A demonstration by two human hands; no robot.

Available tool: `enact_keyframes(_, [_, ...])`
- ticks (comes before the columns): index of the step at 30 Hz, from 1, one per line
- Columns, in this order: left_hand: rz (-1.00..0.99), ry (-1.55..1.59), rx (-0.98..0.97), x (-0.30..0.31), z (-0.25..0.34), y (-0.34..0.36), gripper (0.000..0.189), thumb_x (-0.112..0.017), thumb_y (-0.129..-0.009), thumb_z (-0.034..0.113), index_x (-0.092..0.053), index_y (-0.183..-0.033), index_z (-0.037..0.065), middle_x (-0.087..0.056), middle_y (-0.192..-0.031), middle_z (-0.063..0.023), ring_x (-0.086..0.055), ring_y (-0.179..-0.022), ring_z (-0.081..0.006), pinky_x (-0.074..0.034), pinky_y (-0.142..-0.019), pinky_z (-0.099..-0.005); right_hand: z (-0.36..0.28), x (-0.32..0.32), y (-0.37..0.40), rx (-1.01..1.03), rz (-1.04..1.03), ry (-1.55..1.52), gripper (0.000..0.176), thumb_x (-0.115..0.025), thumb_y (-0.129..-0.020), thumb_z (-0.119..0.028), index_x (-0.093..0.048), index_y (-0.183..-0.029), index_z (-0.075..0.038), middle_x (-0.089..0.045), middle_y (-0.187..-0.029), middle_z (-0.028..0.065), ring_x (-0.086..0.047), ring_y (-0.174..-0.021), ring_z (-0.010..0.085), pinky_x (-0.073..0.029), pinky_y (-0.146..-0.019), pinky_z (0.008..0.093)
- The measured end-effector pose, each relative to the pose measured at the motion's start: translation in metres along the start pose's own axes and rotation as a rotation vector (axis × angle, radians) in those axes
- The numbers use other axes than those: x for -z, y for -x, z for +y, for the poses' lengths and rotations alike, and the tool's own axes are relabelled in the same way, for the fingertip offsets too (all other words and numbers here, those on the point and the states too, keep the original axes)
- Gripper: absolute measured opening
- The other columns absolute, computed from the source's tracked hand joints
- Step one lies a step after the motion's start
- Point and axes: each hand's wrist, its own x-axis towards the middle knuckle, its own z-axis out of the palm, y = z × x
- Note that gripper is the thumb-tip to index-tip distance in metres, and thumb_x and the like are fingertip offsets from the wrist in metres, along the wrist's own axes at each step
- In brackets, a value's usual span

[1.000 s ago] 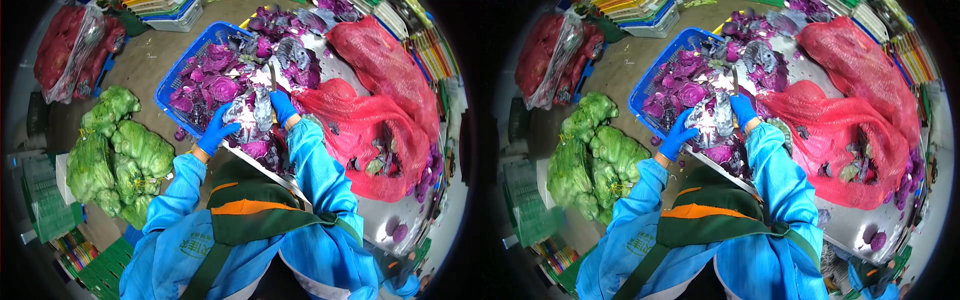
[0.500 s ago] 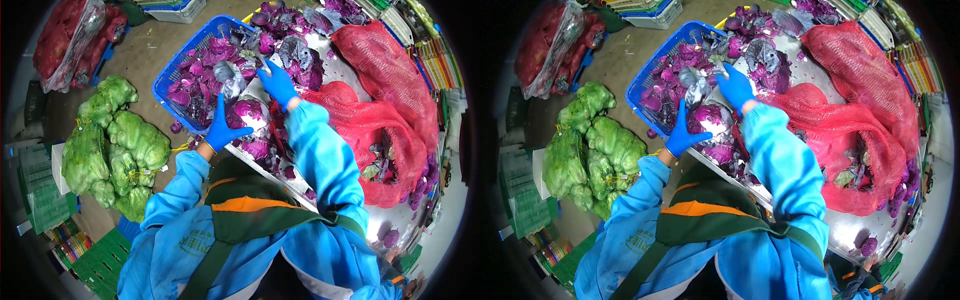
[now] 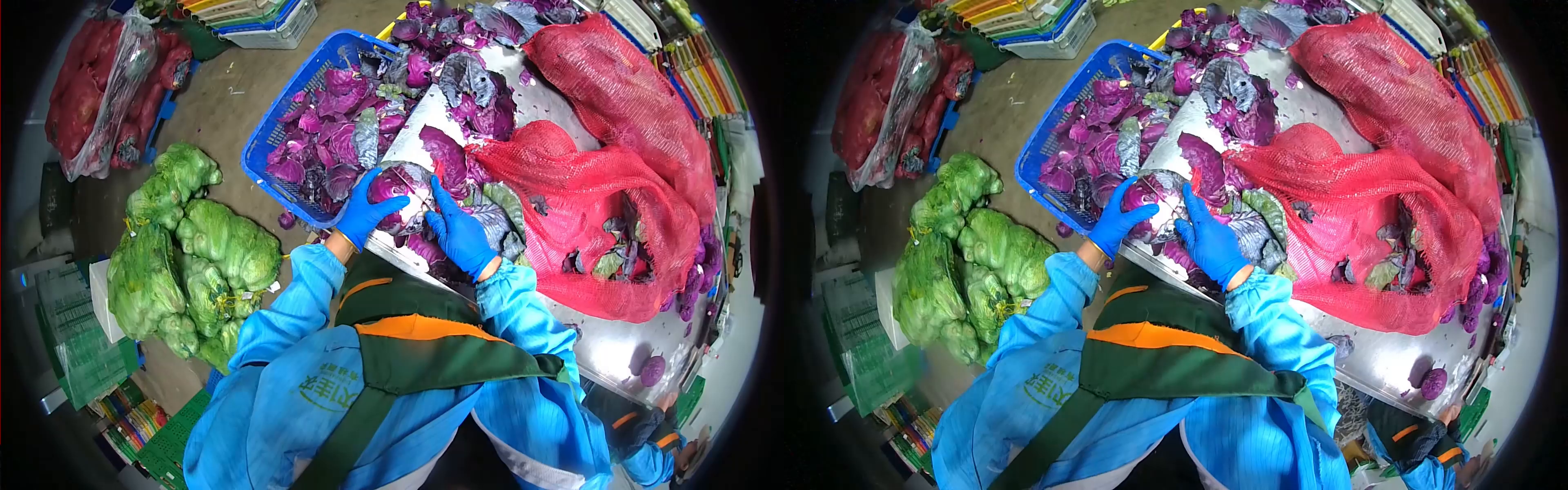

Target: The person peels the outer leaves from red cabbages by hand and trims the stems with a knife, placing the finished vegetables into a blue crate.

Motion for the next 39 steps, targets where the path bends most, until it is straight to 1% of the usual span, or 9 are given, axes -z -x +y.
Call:
enact_keyframes(8, [0.062, 0.076, 0.006, -0.005, 0.001, 0.001, 0.076, -0.083, -0.071, 0.019, -0.041, -0.133, 0.006, -0.051, -0.124, -0.0095, -0.051, -0.112, -0.0198, -0.044, -0.097, -0.0333, -0.004, -0.005, -0.023, -0.088, 0.151, -0.054, 0.044, -0.05, -0.096, -0.032, -0.047, -0.137, -0.016, -0.064, -0.1, 0.0244, -0.064, -0.085, 0.0404, -0.049, -0.071, 0.0444])
enact_keyframes(11, [0.049, -0.083, -0.217, -0.006, -0.024, 0.003, 0.077, -0.083, -0.071, 0.018, -0.04, -0.133, 0.007, -0.05, -0.125, -0.0092, -0.05, -0.114, -0.0199, -0.043, -0.098, -0.0337, 0.064, -0.027, -0.065, -0.191, 0.336, -0.439, 0.039, -0.05, -0.097, -0.033, -0.055, -0.127, -0.009, -0.066, -0.071, 0.0121, -0.062, -0.061, 0.0203, -0.046, -0.057, 0.0355])
enact_keyframes(14, [0.082, 0.148, -0.068, -0.003, -0.023, 0.006, 0.074, -0.079, -0.074, 0.013, -0.039, -0.136, 0.007, -0.052, -0.124, -0.009, -0.052, -0.113, -0.0201, -0.044, -0.098, -0.0337, 0.073, -0.018, -0.091, -0.48, 0.136, -0.672, 0.037, -0.051, -0.097, -0.033, -0.057, -0.122, -0.006, -0.065, -0.069, 0.0072, -0.06, -0.06, 0.0129, -0.044, -0.053, 0.0312])
enact_keyframes(18, [0.167, 0.762, -0.038, -0.016, -0.028, 0.006, 0.067, -0.074, -0.078, 0.006, -0.04, -0.134, 0.008, -0.054, -0.121, -0.0092, -0.055, -0.111, -0.0215, -0.049, -0.094, -0.0352, 0.065, -0.021, -0.096, -0.17, 0.402, -0.399, 0.046, -0.052, -0.096, -0.03, -0.046, -0.135, -0.008, -0.065, -0.075, 0.0162, -0.062, -0.061, 0.0289, -0.048, -0.059, 0.0406])
enact_keyframes(24, [0.464, 0.733, 0.073, -0.056, 0.001, -0.003, 0.076, -0.079, -0.075, 0.016, -0.034, -0.137, 0.009, -0.048, -0.129, -0.0108, -0.053, -0.112, -0.0217, -0.05, -0.092, -0.0338, -0.03, 0.005, -0.023, -0.092, 0.149, -0.118, 0.066, -0.055, -0.093, -0.027, -0.023, -0.149, -0.015, -0.057, -0.116, 0.0305, -0.061, -0.095, 0.0449, -0.049, -0.074, 0.0454])
enact_keyframes(30, [0.467, 0.591, -0.084, -0.055, -0.018, -0.013, 0.082, -0.081, -0.073, 0.015, -0.032, -0.138, 0.005, -0.048, -0.13, -0.0117, -0.05, -0.115, -0.0214, -0.043, -0.099, -0.0345, -0.022, -0.014, -0.035, -0.032, 0.297, -0.118, 0.049, -0.053, -0.095, -0.027, -0.04, -0.142, -0.016, -0.058, -0.119, 0.0243, -0.063, -0.096, 0.0382, -0.05, -0.078, 0.0412])
enact_keyframes(33, [0.494, 0.585, -0.048, -0.057, -0.024, -0.011, 0.083, -0.081, -0.073, 0.017, -0.032, -0.138, 0.006, -0.047, -0.13, -0.0117, -0.05, -0.115, -0.0217, -0.044, -0.098, -0.0354, -0.008, -0.022, -0.051, -0.04, 0.592, -0.261, 0.04, -0.049, -0.097, -0.03, -0.051, -0.134, -0.015, -0.064, -0.105, 0.0236, -0.067, -0.086, 0.0336, -0.05, -0.072, 0.0398])
enact_keyframes(34, [0.525, 0.594, -0.042, -0.061, -0.024, -0.008, 0.083, -0.081, -0.073, 0.018, -0.032, -0.138, 0.006, -0.046, -0.131, -0.0117, -0.05, -0.115, -0.0217, -0.043, -0.099, -0.0353, -0.017, -0.009, -0.05, -0.338, 0.47, -0.202, 0.038, -0.046, -0.099, -0.032, -0.056, -0.129, -0.012, -0.067, -0.089, 0.0216, -0.066, -0.075, 0.0301, -0.049, -0.067, 0.0385])
enact_keyframes(39, [0.393, 0.537, 0.112, -0.051, -0.005, 0.01, 0.082, -0.076, -0.078, 0.021, -0.023, -0.142, 0.019, -0.045, -0.132, -0.0126, -0.054, -0.114, -0.0289, -0.057, -0.081, -0.0455, 0.104, -0.037, -0.093, -0.155, 0.716, -0.222, 0.038, -0.049, -0.097, -0.034, -0.063, -0.117, -0.005, -0.065, -0.079, 0.021, -0.064, -0.068, 0.0304, -0.047, -0.063, 0.0412])
